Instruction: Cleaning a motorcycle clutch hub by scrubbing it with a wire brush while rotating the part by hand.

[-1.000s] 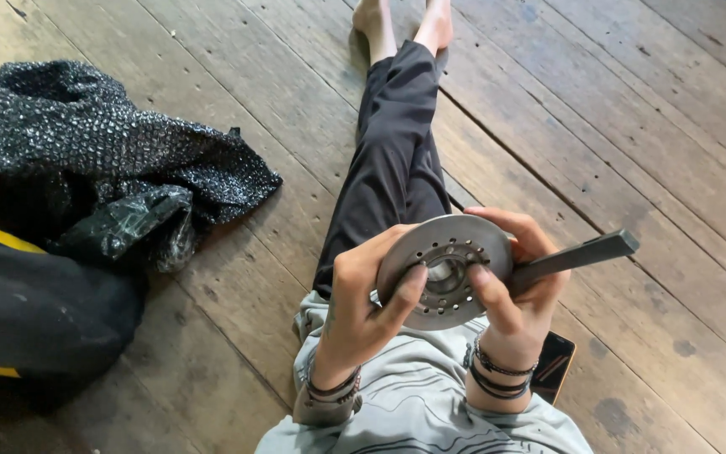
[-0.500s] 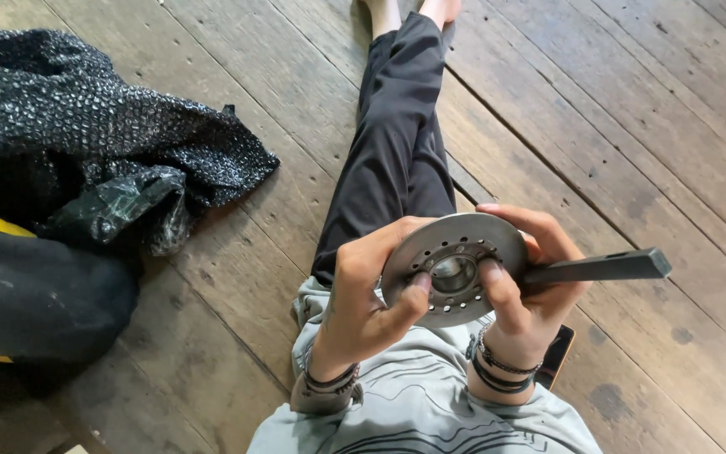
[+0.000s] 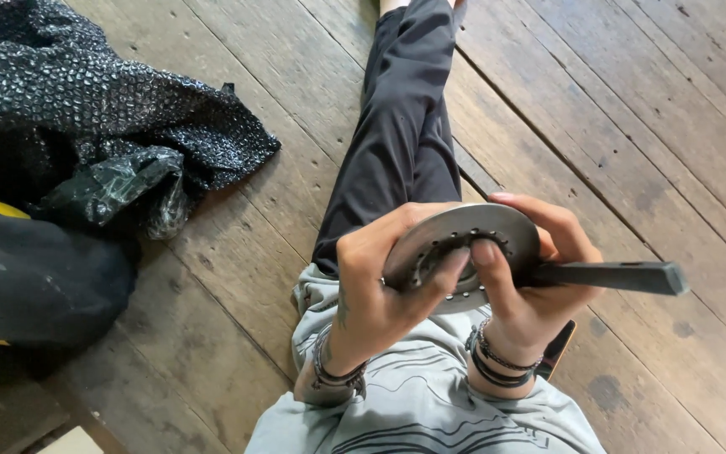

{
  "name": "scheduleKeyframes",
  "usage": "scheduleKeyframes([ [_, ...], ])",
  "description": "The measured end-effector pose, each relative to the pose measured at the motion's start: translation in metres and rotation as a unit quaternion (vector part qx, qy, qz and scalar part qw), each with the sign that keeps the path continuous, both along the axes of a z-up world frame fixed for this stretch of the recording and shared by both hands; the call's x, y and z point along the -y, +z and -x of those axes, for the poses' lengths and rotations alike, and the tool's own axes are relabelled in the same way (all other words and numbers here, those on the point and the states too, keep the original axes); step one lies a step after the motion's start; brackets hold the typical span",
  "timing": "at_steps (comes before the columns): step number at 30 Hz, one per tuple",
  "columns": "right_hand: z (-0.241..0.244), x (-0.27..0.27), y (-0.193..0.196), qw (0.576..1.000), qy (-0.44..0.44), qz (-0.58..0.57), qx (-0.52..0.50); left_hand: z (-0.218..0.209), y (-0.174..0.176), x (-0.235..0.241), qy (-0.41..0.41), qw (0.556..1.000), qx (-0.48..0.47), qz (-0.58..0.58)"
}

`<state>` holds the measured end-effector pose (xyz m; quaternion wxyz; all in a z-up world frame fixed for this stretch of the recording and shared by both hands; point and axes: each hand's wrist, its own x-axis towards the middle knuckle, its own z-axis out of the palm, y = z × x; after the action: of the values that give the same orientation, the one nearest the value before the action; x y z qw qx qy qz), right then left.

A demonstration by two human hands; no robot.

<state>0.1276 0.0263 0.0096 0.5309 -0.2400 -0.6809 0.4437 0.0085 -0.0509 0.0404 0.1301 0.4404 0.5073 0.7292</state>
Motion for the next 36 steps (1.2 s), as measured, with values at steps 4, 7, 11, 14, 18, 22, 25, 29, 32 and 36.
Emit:
scheduleKeyframes([
  [4, 0.005, 0.001, 0.005, 1.0, -0.004, -0.01, 0.022, 0.002, -0.006, -0.003, 0.017, 1.0, 0.018, 0.019],
  [7, 0.006, 0.002, 0.008, 0.999, -0.009, -0.01, 0.03, -0.001, -0.014, -0.005, 0.009, 0.998, 0.052, 0.022],
  [11, 0.002, 0.005, 0.007, 0.999, -0.011, -0.009, 0.032, 0.001, -0.011, 0.001, -0.006, 0.999, 0.047, 0.02],
  [14, -0.001, 0.01, 0.006, 0.996, -0.044, 0.043, 0.065, 0.003, 0.003, 0.01, -0.058, 0.991, 0.007, 0.119],
  [18, -0.003, 0.006, 0.0, 0.996, -0.065, 0.056, 0.038, 0.006, 0.005, 0.014, -0.118, 0.986, -0.02, 0.114],
  [22, -0.006, 0.008, 0.0, 0.988, -0.146, 0.056, -0.003, 0.013, 0.0, 0.011, -0.233, 0.969, -0.028, 0.076],
  [25, -0.003, 0.007, -0.003, 0.982, -0.166, 0.056, -0.063, 0.013, -0.008, 0.011, -0.29, 0.955, 0.022, 0.049],
  [29, -0.009, 0.003, -0.014, 0.986, -0.161, 0.016, -0.047, -0.01, 0.006, 0.001, -0.141, 0.986, 0.028, 0.08],
  [32, -0.008, 0.009, -0.016, 0.988, -0.14, -0.071, -0.004, -0.015, 0.003, -0.004, -0.087, 0.991, 0.093, 0.042],
  [36, 0.0, 0.016, -0.01, 0.98, -0.196, -0.033, -0.028, -0.01, 0.004, -0.001, -0.105, 0.99, 0.08, 0.058],
])
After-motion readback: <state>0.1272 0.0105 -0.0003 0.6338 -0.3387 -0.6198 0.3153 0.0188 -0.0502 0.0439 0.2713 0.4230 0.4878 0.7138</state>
